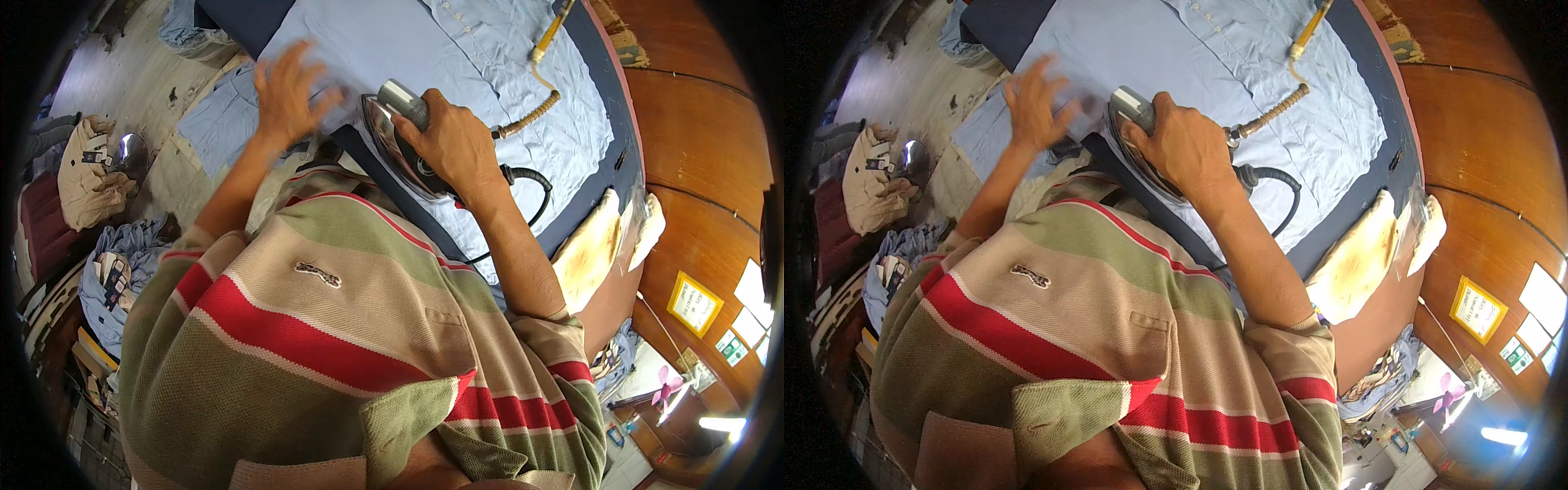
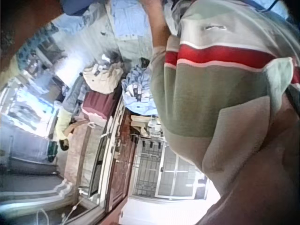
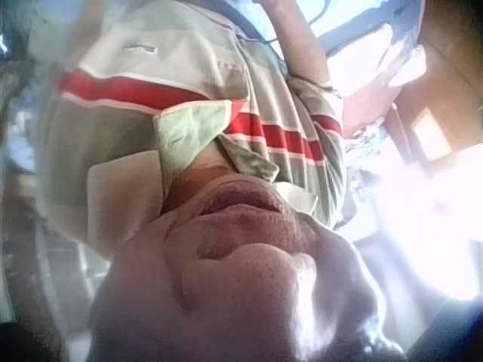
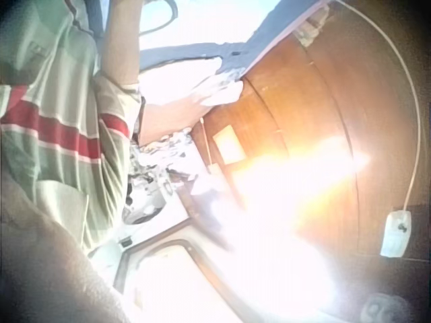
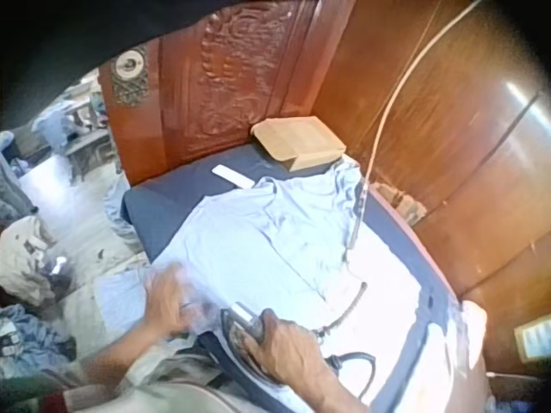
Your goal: The person irons a blue shirt by moving an iron across its surface, pressing different sections, and smoothing the fabric by hand on a padded worktable.
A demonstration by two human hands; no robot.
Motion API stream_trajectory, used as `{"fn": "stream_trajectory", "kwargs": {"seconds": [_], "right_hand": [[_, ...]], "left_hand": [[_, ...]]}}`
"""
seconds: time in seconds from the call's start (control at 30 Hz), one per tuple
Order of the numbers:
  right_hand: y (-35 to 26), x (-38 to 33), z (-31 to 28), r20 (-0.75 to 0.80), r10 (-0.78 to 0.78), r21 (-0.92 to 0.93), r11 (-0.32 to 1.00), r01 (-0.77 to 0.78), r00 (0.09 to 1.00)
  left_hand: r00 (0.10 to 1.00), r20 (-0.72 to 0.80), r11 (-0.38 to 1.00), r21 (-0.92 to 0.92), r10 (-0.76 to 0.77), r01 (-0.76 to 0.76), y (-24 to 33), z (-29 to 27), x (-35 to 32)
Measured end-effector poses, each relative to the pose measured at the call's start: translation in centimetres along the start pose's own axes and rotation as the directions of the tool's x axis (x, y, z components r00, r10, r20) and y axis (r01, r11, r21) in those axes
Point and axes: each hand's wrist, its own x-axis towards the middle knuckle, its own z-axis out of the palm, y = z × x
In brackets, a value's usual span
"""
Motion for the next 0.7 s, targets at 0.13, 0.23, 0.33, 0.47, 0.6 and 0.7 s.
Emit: {"fn": "stream_trajectory", "kwargs": {"seconds": [0.13,0.23,0.33,0.47,0.6,0.7], "right_hand": [[-0.2,-0.2,-0.2,0.022,-0.029,-0.007,1.0,0.029,0.999],[-0.7,-0.8,-0.2,0.072,-0.084,-0.02,0.996,0.085,0.994],[-0.7,-1.4,0.7,0.077,-0.146,-0.02,0.989,0.148,0.986],[-1.2,-1.4,0.4,0.082,-0.149,-0.04,0.987,0.152,0.985],[-1.2,-1.3,0.6,0.061,-0.148,-0.047,0.987,0.151,0.987],[-1.4,-1.0,0.4,0.044,-0.141,-0.038,0.989,0.143,0.989]], "left_hand": [[0.934,0.356,0.999,0.004,0.035,-0.039,1.8,-0.8,-4.4],[0.94,0.337,0.993,0.07,0.064,-0.093,0.2,-1.7,-3.4],[0.915,0.393,0.995,-0.002,0.096,-0.104,0.6,-2.4,-2.1],[0.928,0.372,0.999,-0.038,0.032,-0.02,0.8,-2.2,-2.5],[0.925,0.379,0.998,-0.058,0.022,0.0,0.5,-2.0,-2.3],[0.931,0.364,0.993,-0.109,-0.001,0.043,0.4,-1.7,-2.3]]}}
